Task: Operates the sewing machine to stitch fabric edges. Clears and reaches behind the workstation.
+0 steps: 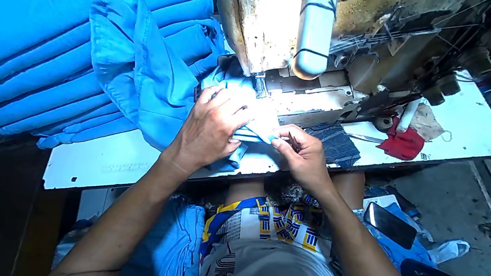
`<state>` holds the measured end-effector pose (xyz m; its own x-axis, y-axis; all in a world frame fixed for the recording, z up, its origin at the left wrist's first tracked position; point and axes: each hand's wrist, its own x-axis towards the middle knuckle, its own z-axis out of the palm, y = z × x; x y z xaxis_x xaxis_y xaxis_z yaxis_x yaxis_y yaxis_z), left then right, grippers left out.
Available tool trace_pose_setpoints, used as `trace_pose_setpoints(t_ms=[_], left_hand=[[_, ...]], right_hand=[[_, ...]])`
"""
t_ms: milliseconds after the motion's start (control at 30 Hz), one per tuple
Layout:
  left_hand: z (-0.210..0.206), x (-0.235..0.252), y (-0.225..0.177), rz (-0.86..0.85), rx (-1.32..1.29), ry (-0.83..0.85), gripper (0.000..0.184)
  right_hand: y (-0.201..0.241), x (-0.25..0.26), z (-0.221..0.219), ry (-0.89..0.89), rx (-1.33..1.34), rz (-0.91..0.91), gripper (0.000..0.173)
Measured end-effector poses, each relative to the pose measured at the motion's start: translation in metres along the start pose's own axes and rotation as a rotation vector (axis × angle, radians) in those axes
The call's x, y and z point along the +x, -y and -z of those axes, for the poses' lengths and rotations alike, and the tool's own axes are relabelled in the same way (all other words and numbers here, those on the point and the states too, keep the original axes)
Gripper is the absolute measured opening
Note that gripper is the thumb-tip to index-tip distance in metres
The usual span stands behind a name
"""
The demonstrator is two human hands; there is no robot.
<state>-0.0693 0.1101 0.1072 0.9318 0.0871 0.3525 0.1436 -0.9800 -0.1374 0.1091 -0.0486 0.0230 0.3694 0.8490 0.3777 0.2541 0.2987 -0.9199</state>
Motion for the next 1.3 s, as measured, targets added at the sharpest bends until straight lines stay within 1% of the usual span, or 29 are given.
trace_pose_setpoints(t_ms=[33,133,200,267,300,500,600,667,733,767,800,867,900,933,1000,1033,1100,1200,1300], left_hand=[[-0.002,-0.002,-0.001,0.004,-0.021,0.006,0.033],[-0.009,-0.007,0.0,-0.008,-0.064,-0.066,0.016],[-0.008,-0.007,0.002,-0.014,-0.055,-0.111,0.02],[-0.004,-0.004,0.003,-0.022,-0.023,-0.087,0.028],[-0.003,-0.003,0.003,-0.028,-0.017,-0.076,0.028],[-0.006,0.003,0.001,-0.031,-0.007,-0.06,0.023],[-0.003,0.002,0.0,0.001,-0.005,0.031,0.02],[0.001,-0.002,0.0,0.062,-0.02,0.097,0.033],[0.005,-0.005,-0.003,0.148,-0.05,0.14,0.06],[0.007,-0.006,-0.004,0.198,-0.079,0.128,0.069],[0.008,-0.006,-0.006,0.258,-0.122,0.086,0.068],[0.007,-0.002,-0.009,0.426,-0.177,-0.023,0.052],[0.003,0.004,-0.008,0.534,-0.151,-0.041,0.043],[0.0,0.01,-0.005,0.629,-0.114,-0.028,0.039],[-0.007,0.02,0.003,0.747,-0.08,0.041,0.039],[-0.008,0.024,0.007,0.768,-0.086,0.074,0.034],[-0.007,0.031,0.016,0.75,-0.124,0.136,0.024],[-0.005,0.039,0.027,0.682,-0.098,0.179,0.021],[-0.005,0.046,0.027,0.681,0.013,0.183,0.019]], right_hand=[[0.0,0.0,0.0,0.003,0.0,0.005,0.01],[-0.001,0.0,0.001,0.016,0.009,0.023,0.01],[0.002,0.0,0.001,0.021,0.005,0.018,0.009],[0.006,0.0,0.001,0.019,-0.014,0.022,0.01],[0.007,0.0,0.001,0.016,-0.022,0.026,0.01],[0.003,-0.003,0.0,0.008,0.0,0.038,0.01],[0.0,-0.003,0.001,0.011,0.001,0.027,0.01],[-0.001,-0.002,0.002,0.025,0.005,0.014,0.01],[-0.003,-0.001,0.002,0.033,0.009,0.008,0.01],[-0.003,-0.001,0.002,0.031,0.011,0.007,0.009],[-0.003,-0.001,0.001,0.031,0.014,0.008,0.009],[-0.003,0.0,0.0,0.029,0.016,0.015,0.009],[-0.004,0.0,0.0,0.027,0.013,0.018,0.01],[-0.004,0.0,0.0,0.028,0.01,0.017,0.01],[-0.005,-0.001,0.0,0.03,0.002,0.013,0.01],[-0.005,-0.001,0.0,0.029,-0.004,0.006,0.01],[-0.005,-0.001,0.0,0.023,-0.008,0.004,0.009],[-0.006,-0.001,0.0,0.02,-0.005,0.012,0.009],[-0.005,-0.002,-0.001,0.007,-0.024,0.014,0.009]])
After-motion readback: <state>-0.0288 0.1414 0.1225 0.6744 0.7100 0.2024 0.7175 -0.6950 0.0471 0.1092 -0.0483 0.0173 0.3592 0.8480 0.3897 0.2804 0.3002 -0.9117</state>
